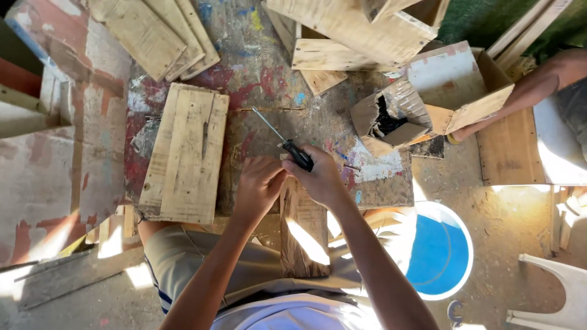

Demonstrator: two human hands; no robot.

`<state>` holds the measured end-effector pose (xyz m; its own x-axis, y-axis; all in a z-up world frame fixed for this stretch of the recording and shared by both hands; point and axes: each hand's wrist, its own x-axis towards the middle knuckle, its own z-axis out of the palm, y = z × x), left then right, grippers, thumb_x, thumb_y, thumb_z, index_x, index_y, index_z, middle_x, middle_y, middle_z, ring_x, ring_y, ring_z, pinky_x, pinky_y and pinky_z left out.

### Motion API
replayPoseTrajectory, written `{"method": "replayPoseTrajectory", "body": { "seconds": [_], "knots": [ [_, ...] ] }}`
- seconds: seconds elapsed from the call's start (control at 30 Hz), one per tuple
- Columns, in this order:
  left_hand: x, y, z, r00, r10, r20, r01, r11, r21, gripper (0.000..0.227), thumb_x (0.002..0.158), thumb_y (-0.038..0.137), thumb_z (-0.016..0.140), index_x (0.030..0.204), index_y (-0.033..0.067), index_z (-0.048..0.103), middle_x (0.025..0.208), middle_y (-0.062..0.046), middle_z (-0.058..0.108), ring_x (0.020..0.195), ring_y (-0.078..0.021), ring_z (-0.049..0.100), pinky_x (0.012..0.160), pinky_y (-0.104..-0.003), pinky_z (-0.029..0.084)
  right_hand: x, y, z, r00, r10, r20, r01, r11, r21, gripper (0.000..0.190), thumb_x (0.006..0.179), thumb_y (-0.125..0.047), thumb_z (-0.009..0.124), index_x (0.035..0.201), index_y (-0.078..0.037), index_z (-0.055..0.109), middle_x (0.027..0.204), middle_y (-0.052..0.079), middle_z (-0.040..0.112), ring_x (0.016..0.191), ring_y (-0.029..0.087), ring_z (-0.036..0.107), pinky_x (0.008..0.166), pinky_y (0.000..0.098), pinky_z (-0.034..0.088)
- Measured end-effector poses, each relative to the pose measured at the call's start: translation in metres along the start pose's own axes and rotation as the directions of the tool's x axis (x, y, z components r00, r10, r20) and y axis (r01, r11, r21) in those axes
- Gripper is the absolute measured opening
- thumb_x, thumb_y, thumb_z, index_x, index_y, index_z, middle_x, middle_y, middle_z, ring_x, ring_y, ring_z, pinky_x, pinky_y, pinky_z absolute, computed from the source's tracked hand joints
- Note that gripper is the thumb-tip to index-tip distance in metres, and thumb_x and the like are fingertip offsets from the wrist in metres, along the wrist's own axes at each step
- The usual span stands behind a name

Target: The person uses a screwdriver to drive screws into wooden planks to assemble a wooden frame. They align the planks, insert screws, and tighten them to secure the structure.

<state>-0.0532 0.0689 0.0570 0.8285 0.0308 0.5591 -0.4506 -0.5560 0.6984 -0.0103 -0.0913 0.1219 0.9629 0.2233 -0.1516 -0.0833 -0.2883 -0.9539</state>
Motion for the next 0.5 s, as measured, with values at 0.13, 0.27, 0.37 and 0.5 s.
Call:
{"method": "replayPoseTrajectory", "body": {
  "seconds": [0.13,0.27,0.37,0.5],
  "knots": [
    [0.005,-0.005,0.003,0.968,-0.251,0.001,0.250,0.960,-0.124,0.016,0.097,0.012,0.077,0.113,0.0143,0.080,0.093,-0.007,0.080,0.092,-0.0272,0.077,0.088,-0.042,0.052,-0.017,-0.013,-0.016,0.999,0.002,-0.049,-0.002,1.000,-0.011,0.006,0.090,-0.016,0.080,0.093,-0.014,0.076,0.064,0.003,0.068,0.056,0.006,0.058,0.050,0.0205,0.044],
    [0.005,-0.016,0.005,0.877,-0.477,0.054,0.462,0.808,-0.367,0.017,0.105,0.012,0.069,0.120,0.0043,0.071,0.097,-0.015,0.079,0.103,-0.0364,0.075,0.087,-0.050,0.055,-0.031,0.011,-0.039,0.992,0.048,-0.119,-0.045,0.999,0.027,0.010,0.093,-0.017,0.076,0.093,-0.008,0.073,0.063,0.006,0.066,0.054,0.009,0.053,0.050,0.0215,0.042],
    [0.004,-0.022,0.012,0.858,-0.503,0.106,0.497,0.759,-0.421,0.016,0.106,0.014,0.069,0.118,0.0055,0.076,0.097,-0.015,0.078,0.099,-0.0341,0.075,0.083,-0.050,0.056,-0.047,0.040,-0.055,0.970,0.145,-0.197,-0.140,0.989,0.039,0.009,0.094,-0.017,0.075,0.091,-0.008,0.073,0.062,0.007,0.066,0.054,0.010,0.054,0.050,0.0226,0.043],
    [0.002,-0.030,0.028,0.847,-0.521,0.103,0.504,0.727,-0.467,0.018,0.106,0.014,0.071,0.121,0.0074,0.077,0.099,-0.014,0.075,0.096,-0.0253,0.072,0.080,-0.048,0.055,-0.071,0.058,-0.068,0.924,0.246,-0.292,-0.246,0.968,0.038,0.012,0.092,-0.019,0.076,0.086,-0.010,0.072,0.062,0.006,0.067,0.058,0.008,0.053,0.053,0.0211,0.041]
  ]
}}
